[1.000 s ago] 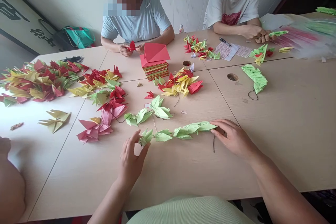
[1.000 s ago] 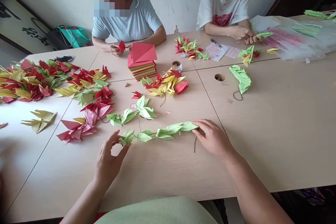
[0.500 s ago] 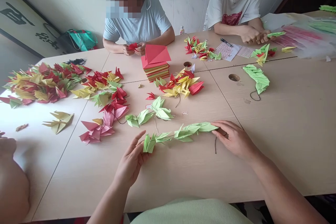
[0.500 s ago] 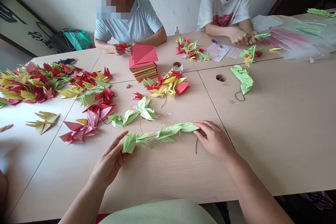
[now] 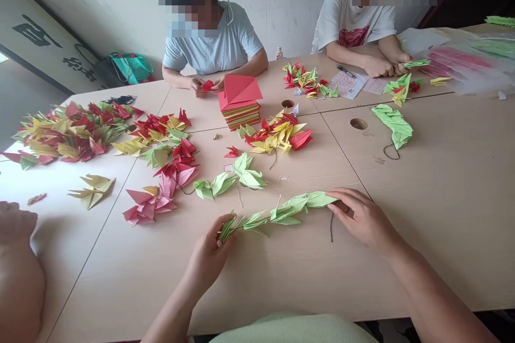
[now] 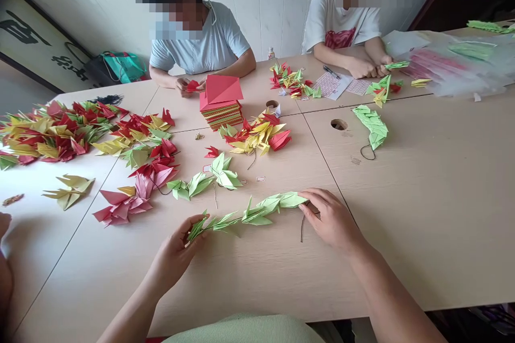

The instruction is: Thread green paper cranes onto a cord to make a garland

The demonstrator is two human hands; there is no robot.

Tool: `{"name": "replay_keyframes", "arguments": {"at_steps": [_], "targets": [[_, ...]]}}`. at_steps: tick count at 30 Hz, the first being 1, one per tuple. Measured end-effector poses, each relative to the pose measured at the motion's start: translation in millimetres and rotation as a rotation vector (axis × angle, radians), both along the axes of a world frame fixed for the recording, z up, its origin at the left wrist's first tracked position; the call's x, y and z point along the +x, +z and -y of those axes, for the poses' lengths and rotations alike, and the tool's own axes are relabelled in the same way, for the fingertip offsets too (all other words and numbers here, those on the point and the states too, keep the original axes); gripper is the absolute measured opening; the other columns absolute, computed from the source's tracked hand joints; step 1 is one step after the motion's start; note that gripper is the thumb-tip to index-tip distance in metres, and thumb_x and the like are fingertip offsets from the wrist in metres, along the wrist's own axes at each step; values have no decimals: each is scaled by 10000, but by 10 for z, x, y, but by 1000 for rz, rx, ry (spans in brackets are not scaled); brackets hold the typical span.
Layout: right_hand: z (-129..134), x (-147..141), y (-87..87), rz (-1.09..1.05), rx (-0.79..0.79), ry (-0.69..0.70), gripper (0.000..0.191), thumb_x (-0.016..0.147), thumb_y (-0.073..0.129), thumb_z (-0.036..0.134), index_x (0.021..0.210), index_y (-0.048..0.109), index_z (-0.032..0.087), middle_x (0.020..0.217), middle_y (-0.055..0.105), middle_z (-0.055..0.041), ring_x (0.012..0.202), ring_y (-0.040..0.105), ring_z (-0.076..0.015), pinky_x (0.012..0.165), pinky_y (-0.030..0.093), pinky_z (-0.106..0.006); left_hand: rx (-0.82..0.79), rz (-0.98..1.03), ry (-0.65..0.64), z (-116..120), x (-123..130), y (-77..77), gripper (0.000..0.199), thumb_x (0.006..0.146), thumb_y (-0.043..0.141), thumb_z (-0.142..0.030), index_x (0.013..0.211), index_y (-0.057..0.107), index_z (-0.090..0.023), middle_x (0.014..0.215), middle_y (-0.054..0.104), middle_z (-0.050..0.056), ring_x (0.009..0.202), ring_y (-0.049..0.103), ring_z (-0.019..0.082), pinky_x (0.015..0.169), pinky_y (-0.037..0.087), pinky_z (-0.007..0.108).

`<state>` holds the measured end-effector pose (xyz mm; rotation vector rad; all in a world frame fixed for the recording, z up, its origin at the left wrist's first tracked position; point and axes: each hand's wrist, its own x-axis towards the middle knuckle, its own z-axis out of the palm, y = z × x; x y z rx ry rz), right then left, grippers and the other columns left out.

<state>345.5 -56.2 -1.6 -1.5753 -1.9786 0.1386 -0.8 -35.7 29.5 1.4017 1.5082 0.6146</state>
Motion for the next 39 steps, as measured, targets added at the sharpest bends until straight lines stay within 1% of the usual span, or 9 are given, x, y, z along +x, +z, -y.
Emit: {"name": "replay_keyframes", "arguments": {"at_steps": [4, 5, 9, 12, 16, 21, 28, 34, 39], "targets": [[9, -153, 175, 27, 82, 2, 243, 934, 551, 304, 1146, 624, 211, 1198, 596, -132, 1133, 565, -303, 929, 502, -501, 107, -93, -39, 15, 18, -34, 272, 802, 617, -342, 1061, 658, -270, 1167, 686, 43, 1051, 622, 259, 926, 453, 356], [7, -237, 245, 29, 101, 25, 252, 931, 561, 316, 1156, 621, 219, 1214, 591, -125, 1175, 538, -298, 966, 483, -497, 127, -102, -53, 15, 25, -45, 267, 806, 613, -336, 1060, 659, -271, 1196, 675, 47, 1088, 612, 264, 947, 443, 359], [-71, -685, 464, 77, 66, 318, 272, 927, 592, 318, 1167, 624, 194, 1267, 602, -119, 1271, 456, -304, 1063, 389, -534, 183, -107, -98, 1, 42, -81, 244, 826, 595, -317, 1058, 657, -271, 1181, 679, 53, 1097, 617, 264, 936, 453, 355], [-189, -993, 458, 146, -10, 466, 237, 916, 601, 267, 1130, 643, 175, 1263, 621, -112, 1294, 441, -314, 1086, 331, -586, 214, -92, -113, 0, 41, -94, 236, 832, 587, -303, 1054, 653, -261, 1161, 682, 61, 1056, 633, 256, 905, 469, 351], [-320, -1210, 342, 189, -56, 534, 91, 893, 597, 176, 891, 684, 150, 1150, 670, -118, 1254, 485, -323, 1071, 344, -586, 215, -60, -118, 32, 34, -83, 235, 835, 583, -287, 1055, 649, -241, 1150, 684, 69, 1053, 628, 253, 909, 457, 345], [-369, -1214, 322, 167, -101, 545, 170, 921, 497, 115, 927, 663, 151, 1000, 695, -82, 1146, 555, -264, 1071, 352, -532, 120, -1, -140, 56, 11, -26, 215, 892, 536, -341, 1061, 630, -246, 937, 719, 27, 862, 639, 217, 770, 469, 294], [-383, -1152, 383, 176, -153, 548, 176, 885, 509, 87, 805, 645, 166, 829, 653, -44, 863, 594, -197, 1036, 380, -492, 1, 97, -210, -4, 42, 24, 246, 925, 499, -397, 1113, 528, -241, 911, 707, 21, 688, 564, 157, 600, 400, 235], [-413, -1169, 332, 197, -146, 542, 164, 871, 525, 82, 788, 646, 154, 796, 638, -49, 848, 579, -206, 1023, 389, -475, 39, 40, -239, -52, 91, 7, 170, 887, 532, -331, 1016, 602, -245, 785, 639, -12, 697, 525, 167, 627, 380, 248], [-435, -1128, 323, 173, -110, 500, 200, 877, 486, 67, 776, 622, 174, 771, 617, -26, 809, 558, -182, 1046, 367, -423, 76, -28, -223, -77, 58, -11, 169, 869, 542, -306, 1005, 627, -254, 797, 643, -8, 728, 533, 184, 673, 390, 264]]}}
